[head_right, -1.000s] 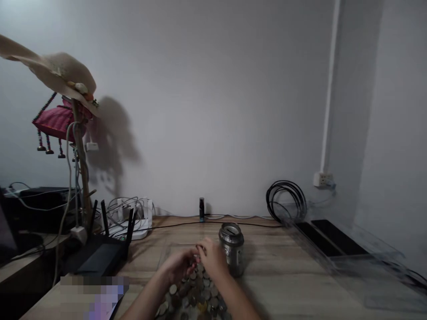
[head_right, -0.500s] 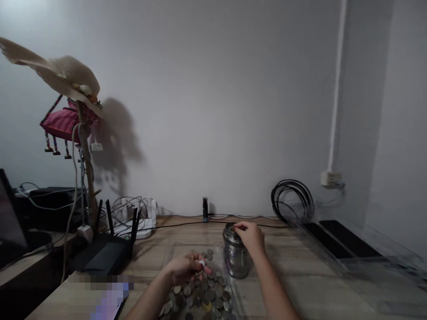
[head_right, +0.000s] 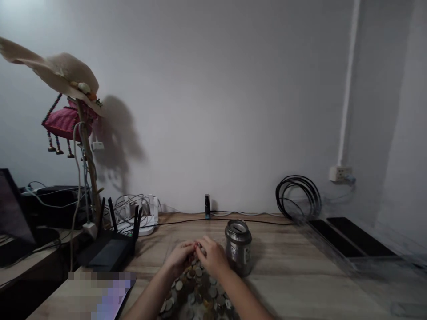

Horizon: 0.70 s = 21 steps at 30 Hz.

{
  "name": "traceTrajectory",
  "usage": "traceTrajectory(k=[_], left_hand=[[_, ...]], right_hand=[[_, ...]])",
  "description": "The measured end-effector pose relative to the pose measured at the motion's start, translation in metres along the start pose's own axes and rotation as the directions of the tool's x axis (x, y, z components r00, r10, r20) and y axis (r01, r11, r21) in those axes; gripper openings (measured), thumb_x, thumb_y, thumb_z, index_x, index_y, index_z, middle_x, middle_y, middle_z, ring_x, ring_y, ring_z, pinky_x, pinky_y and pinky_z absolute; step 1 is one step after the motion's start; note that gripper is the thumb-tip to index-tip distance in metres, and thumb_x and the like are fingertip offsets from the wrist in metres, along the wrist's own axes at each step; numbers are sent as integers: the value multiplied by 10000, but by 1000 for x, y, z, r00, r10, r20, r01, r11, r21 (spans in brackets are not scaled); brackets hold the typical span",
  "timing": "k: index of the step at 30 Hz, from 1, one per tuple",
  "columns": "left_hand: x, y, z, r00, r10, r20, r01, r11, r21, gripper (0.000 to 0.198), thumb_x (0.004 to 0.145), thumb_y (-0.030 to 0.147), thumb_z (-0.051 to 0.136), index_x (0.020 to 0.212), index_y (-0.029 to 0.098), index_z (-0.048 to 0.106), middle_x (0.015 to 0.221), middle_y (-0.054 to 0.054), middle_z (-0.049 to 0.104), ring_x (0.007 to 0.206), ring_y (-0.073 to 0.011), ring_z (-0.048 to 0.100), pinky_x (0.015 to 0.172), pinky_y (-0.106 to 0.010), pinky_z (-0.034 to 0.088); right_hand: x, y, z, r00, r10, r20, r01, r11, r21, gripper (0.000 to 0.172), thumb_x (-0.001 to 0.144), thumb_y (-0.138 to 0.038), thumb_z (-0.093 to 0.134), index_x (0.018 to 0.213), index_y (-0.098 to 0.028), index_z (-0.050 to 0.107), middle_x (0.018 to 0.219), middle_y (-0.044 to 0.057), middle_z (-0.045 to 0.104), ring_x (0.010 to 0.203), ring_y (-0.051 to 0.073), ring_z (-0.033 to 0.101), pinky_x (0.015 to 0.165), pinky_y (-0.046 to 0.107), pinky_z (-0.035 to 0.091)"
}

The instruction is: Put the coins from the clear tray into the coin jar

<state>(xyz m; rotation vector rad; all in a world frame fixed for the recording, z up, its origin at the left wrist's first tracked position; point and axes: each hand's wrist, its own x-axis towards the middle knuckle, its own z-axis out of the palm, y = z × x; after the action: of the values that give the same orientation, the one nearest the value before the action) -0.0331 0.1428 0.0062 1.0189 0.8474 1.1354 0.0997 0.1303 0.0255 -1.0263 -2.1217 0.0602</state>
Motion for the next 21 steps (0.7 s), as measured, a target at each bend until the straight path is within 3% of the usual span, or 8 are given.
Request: traceTrajectory(k=[3, 8, 10, 12, 15, 17, 21], left_hand=[[-1, 2, 1, 1000, -18, -5, 17, 998, -57, 277, 509, 339, 674, 597, 128, 518, 436, 62, 413, 367, -18, 294, 385, -179, 104], [3, -1, 2, 998, -68, 0, 67, 984, -164, 168, 576, 227, 645, 596, 99, 539, 457, 40, 434, 392, -13, 333, 377, -152, 162], [4, -1, 2, 988, -155, -11, 148, 960, -238, 111, 634, 193, 598, 632, 97, 543, 493, 24, 474, 400, -15, 366, 380, -140, 220], [4, 0, 2, 975, -218, 46, 222, 933, -284, 57, 677, 146, 533, 685, 92, 549, 540, 0, 522, 421, -25, 417, 415, -134, 307], [0, 3, 3, 953, -252, 169, 291, 915, -279, 162, 666, 51, 459, 800, 76, 549, 652, -48, 587, 519, -58, 522, 543, -162, 425], [-4, 5, 4, 944, -275, 183, 315, 916, -250, 254, 636, -6, 437, 857, 78, 533, 734, -72, 610, 620, -86, 576, 612, -186, 455], [-9, 7, 5, 926, -313, 211, 351, 920, -175, 289, 614, -24, 492, 880, 83, 520, 748, -80, 619, 760, -137, 611, 642, -186, 461]], right_hand=[[3, 6, 5, 996, 84, -32, -81, 992, 95, 282, 806, -302, 375, 892, -201, 624, 776, 44, 572, 670, 139, 529, 611, 249, 405], [4, 10, 7, 997, 81, -15, -76, 975, 207, 237, 777, -237, 418, 855, -203, 639, 768, 33, 583, 696, 136, 535, 631, 243, 412], [5, 8, 7, 996, 90, -2, -89, 983, 160, 212, 758, -203, 435, 809, -201, 640, 756, 28, 583, 704, 138, 532, 633, 243, 407], [6, 7, 2, 996, 86, -22, -85, 995, 52, 197, 743, -176, 440, 756, -203, 635, 748, 27, 582, 730, 147, 526, 645, 250, 398], [9, 10, -22, 992, 32, -123, -45, 993, -107, 216, 756, -164, 419, 776, -208, 629, 774, 33, 595, 793, 158, 515, 698, 267, 386], [11, 20, -46, 974, 7, -225, -49, 983, -179, 236, 770, -178, 404, 829, -210, 630, 821, 37, 610, 837, 160, 509, 742, 276, 379], [14, 61, -85, 929, 116, -351, -218, 939, -267, 239, 753, -259, 429, 825, -206, 651, 848, 44, 637, 864, 186, 523, 760, 303, 388]])
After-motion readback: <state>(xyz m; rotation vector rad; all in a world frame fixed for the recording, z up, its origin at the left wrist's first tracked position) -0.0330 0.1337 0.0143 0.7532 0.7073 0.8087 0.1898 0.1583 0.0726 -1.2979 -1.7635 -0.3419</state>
